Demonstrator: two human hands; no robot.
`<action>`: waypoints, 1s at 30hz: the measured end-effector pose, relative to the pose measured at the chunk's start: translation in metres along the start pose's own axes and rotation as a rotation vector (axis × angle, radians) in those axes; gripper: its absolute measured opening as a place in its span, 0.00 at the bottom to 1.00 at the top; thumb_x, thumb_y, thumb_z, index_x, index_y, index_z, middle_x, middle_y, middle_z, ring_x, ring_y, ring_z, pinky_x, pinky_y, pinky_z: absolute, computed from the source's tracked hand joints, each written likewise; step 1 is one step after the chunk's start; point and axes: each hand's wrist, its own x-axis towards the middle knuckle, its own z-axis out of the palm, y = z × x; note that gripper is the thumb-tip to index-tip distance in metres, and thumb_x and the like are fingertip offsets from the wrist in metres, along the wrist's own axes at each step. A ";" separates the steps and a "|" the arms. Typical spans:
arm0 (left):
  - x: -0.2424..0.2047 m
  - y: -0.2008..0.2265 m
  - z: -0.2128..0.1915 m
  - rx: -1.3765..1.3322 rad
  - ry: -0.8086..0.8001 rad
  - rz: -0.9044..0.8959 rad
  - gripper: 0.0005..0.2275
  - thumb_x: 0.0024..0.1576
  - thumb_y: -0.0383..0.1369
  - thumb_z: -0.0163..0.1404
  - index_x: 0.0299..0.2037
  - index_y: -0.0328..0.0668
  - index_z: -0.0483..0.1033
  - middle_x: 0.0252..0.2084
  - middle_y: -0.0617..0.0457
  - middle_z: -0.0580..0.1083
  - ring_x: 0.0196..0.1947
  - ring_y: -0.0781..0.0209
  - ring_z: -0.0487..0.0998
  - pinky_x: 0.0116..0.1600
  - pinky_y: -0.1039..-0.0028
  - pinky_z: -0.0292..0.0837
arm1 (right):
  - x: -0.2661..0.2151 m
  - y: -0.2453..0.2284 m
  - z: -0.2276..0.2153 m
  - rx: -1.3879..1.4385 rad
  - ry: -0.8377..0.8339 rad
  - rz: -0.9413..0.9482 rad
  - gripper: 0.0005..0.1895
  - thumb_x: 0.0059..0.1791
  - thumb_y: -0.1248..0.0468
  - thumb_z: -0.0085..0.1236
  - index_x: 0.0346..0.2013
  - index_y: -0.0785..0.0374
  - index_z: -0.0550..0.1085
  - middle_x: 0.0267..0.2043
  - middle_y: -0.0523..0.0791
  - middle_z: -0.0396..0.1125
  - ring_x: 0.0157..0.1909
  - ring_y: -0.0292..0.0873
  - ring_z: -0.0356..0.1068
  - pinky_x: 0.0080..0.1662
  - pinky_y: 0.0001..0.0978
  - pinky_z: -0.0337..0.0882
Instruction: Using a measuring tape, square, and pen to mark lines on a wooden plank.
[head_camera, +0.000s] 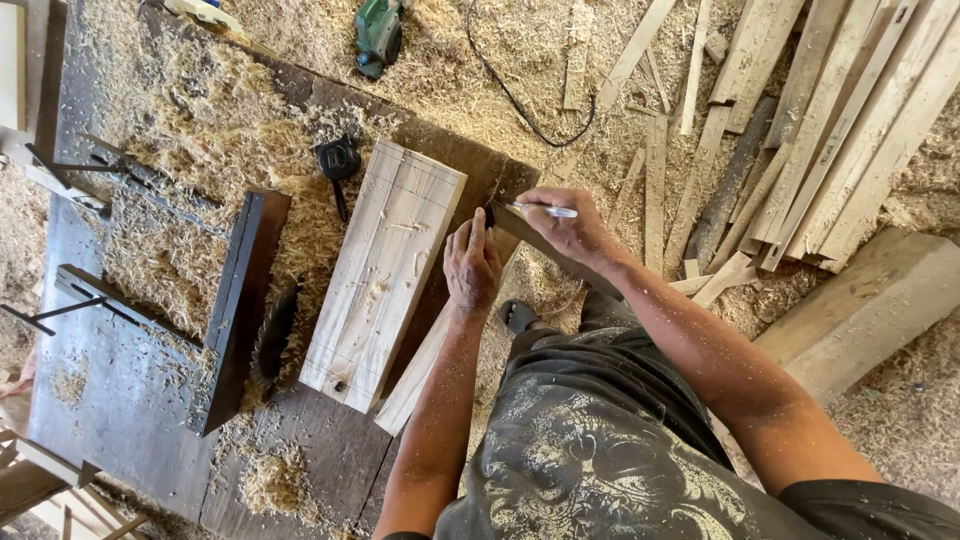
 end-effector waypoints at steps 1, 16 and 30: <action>0.000 -0.001 0.001 0.001 0.005 -0.002 0.16 0.65 0.29 0.49 0.63 0.34 0.73 0.52 0.43 0.76 0.51 0.46 0.77 0.56 0.59 0.73 | 0.002 0.003 0.003 -0.002 -0.004 -0.004 0.17 0.54 0.57 0.52 0.48 0.66 0.79 0.39 0.52 0.77 0.27 0.38 0.75 0.20 0.27 0.70; -0.005 -0.007 0.004 0.013 0.077 0.021 0.17 0.64 0.31 0.49 0.62 0.36 0.74 0.51 0.43 0.77 0.47 0.46 0.77 0.55 0.59 0.75 | -0.010 -0.014 -0.046 -0.458 -0.194 -0.218 0.14 0.54 0.59 0.50 0.37 0.64 0.81 0.37 0.49 0.78 0.24 0.35 0.73 0.20 0.22 0.70; -0.229 -0.077 -0.134 -0.551 1.313 -1.310 0.22 0.57 0.28 0.48 0.64 0.38 0.66 0.31 0.51 0.73 0.17 0.69 0.61 0.18 0.81 0.56 | -0.020 -0.005 0.023 -0.252 -0.104 -0.287 0.11 0.54 0.62 0.56 0.42 0.66 0.80 0.38 0.50 0.77 0.33 0.37 0.77 0.29 0.25 0.77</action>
